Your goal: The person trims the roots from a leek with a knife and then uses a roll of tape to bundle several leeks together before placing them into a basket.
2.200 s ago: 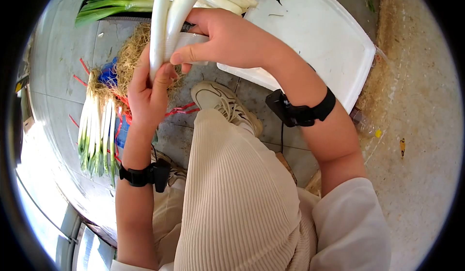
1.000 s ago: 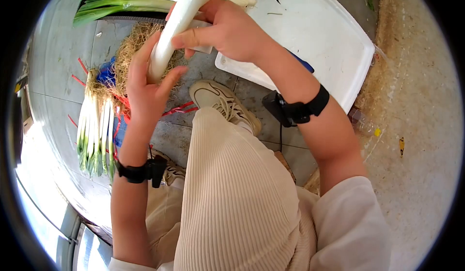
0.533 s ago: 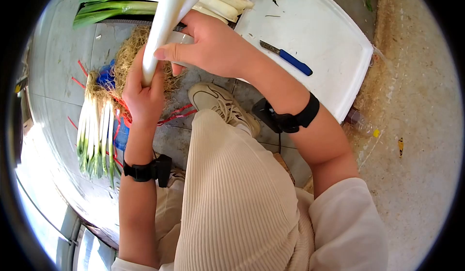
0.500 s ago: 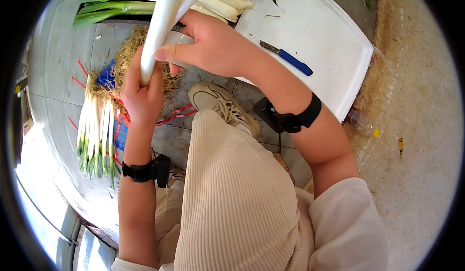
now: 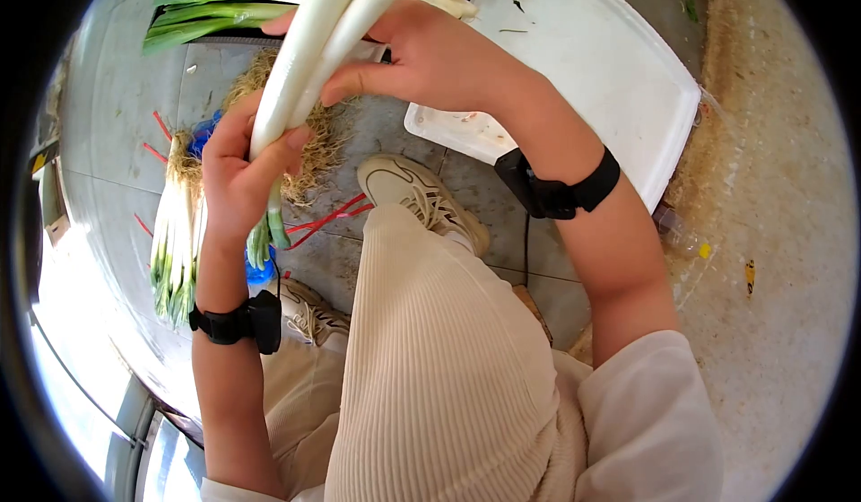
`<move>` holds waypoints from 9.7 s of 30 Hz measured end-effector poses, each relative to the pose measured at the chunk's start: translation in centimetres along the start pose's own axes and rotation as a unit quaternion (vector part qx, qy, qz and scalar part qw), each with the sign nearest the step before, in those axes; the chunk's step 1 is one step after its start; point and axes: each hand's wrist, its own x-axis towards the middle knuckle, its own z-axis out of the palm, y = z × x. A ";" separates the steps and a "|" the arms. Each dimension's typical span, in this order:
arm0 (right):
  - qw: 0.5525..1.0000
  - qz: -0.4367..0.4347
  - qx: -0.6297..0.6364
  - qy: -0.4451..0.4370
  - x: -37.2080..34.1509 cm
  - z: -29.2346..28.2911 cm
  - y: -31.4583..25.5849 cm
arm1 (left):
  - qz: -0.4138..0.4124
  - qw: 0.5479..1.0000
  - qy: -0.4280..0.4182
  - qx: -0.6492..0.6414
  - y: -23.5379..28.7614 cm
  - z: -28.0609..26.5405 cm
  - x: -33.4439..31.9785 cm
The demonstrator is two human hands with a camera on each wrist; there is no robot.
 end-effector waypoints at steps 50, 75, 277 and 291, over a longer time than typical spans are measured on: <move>0.981 0.175 0.057 0.068 -5.0 -2.1 -4.2 | 0.203 0.962 0.023 0.180 -0.5 6.3 1.5; 0.920 0.238 0.283 0.128 -4.3 1.2 -2.0 | 0.024 0.999 -0.010 0.021 -0.7 3.1 -0.3; 0.496 0.368 0.712 0.334 2.6 -4.0 5.4 | 0.044 0.893 0.049 0.445 4.1 -11.2 -6.0; 0.651 0.471 0.563 0.194 2.3 -0.2 5.7 | -0.169 0.970 0.043 0.170 -2.1 -6.3 0.1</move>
